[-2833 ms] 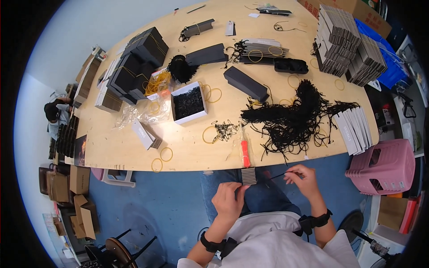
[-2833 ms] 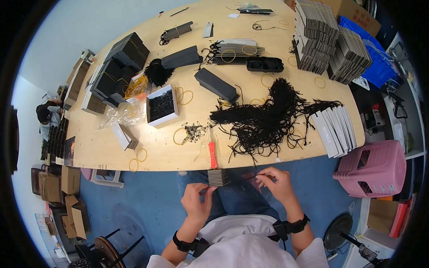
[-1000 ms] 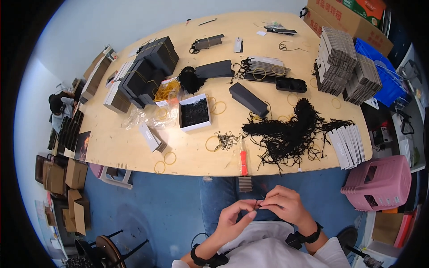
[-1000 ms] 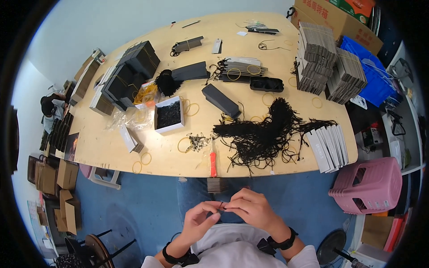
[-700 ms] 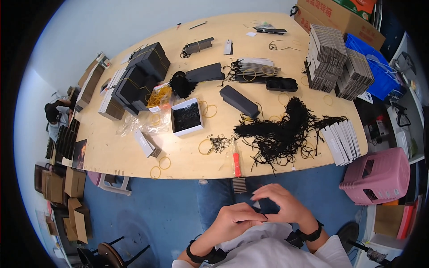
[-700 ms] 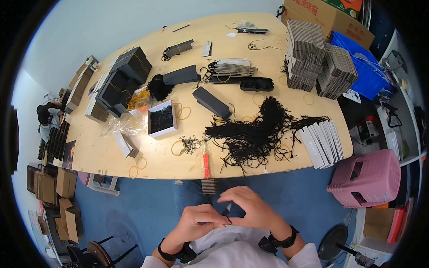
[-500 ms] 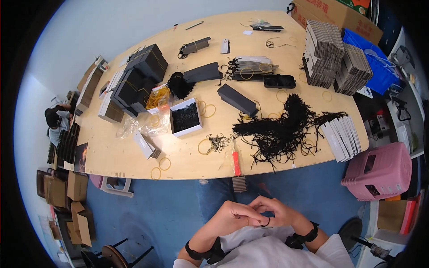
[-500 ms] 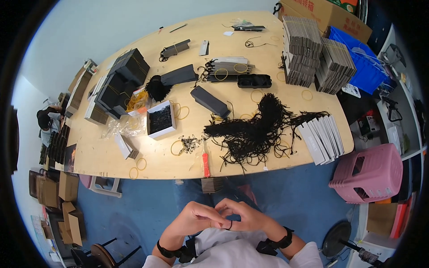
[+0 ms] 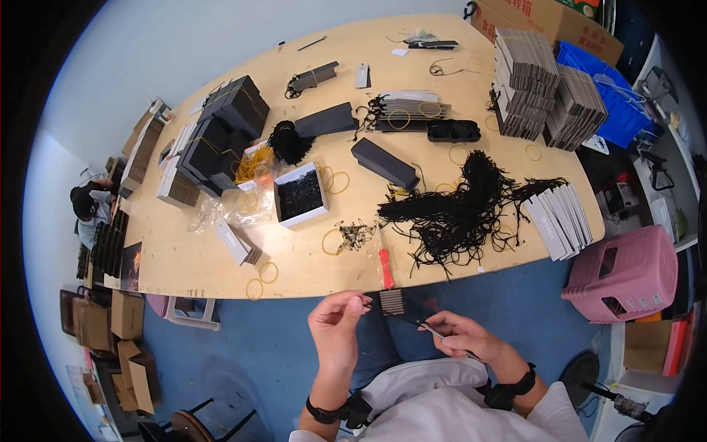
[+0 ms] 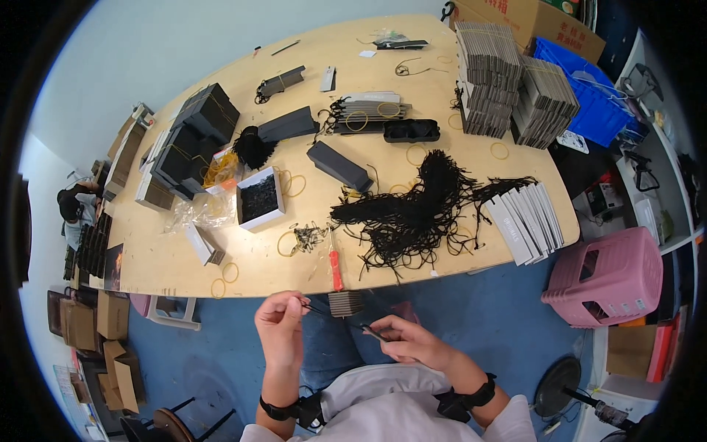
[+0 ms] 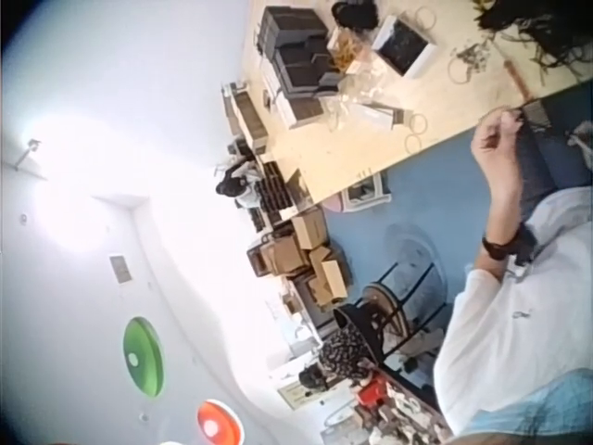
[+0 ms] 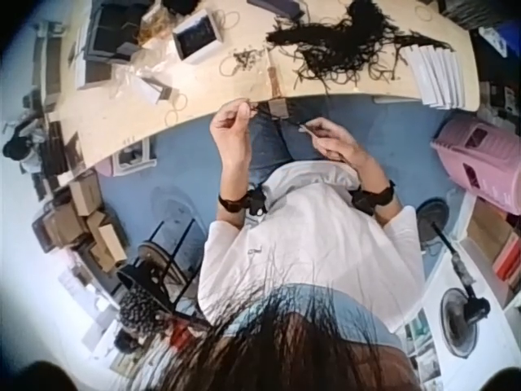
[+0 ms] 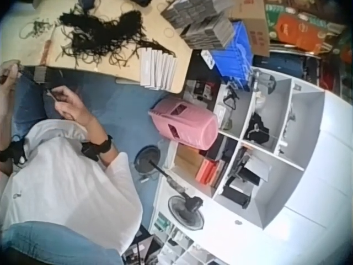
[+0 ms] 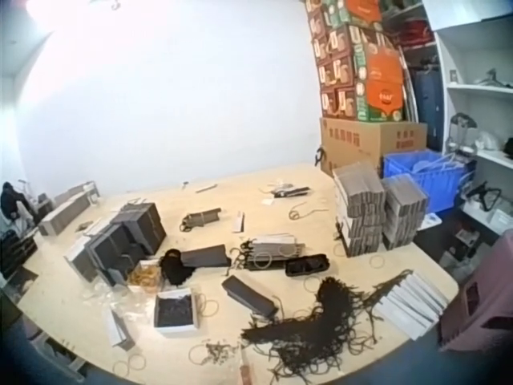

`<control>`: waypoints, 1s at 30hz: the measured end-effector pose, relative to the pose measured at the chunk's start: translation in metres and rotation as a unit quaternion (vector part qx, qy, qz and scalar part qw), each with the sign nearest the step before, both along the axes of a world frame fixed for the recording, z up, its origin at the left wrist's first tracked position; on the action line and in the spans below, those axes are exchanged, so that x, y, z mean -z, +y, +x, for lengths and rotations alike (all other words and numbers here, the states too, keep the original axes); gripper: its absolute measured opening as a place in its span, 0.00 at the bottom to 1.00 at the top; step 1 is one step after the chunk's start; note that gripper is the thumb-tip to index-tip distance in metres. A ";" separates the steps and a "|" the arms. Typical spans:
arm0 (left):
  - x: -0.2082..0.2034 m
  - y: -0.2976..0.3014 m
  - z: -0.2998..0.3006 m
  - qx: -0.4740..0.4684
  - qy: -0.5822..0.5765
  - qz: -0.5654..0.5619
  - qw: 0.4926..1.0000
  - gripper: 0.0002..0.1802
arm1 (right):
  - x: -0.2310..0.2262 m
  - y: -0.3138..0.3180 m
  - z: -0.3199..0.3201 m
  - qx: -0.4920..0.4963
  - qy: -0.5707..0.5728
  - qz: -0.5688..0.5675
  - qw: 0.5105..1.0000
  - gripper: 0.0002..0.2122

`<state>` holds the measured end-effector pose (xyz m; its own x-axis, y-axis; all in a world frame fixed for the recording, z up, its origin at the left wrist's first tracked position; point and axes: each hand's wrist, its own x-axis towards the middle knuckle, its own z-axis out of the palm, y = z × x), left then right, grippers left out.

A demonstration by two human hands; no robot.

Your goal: Manually assembling small elastic cords with plastic components at a workshop table.

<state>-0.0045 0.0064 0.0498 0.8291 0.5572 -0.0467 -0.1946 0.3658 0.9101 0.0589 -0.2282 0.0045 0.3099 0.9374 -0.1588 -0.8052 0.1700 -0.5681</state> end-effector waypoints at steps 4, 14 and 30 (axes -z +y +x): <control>0.001 0.013 0.010 -0.036 -0.013 0.030 0.999 0.05 | -0.011 -0.007 -0.001 0.067 -0.283 -0.150 0.945 0.19; -0.017 0.006 0.038 0.034 -0.007 -0.002 0.999 0.06 | -0.042 -0.062 0.029 0.151 -0.298 -0.240 0.912 0.12; -0.009 0.027 0.054 0.084 0.012 -0.063 0.994 0.11 | -0.018 -0.109 0.103 0.465 -0.654 -0.557 0.213 0.04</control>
<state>0.0496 0.0338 0.0591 0.9079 0.3993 -0.1275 -0.1004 0.5025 0.8587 0.1618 -0.3373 0.0227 0.7414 -0.0197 0.6707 0.2539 -0.9170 -0.3076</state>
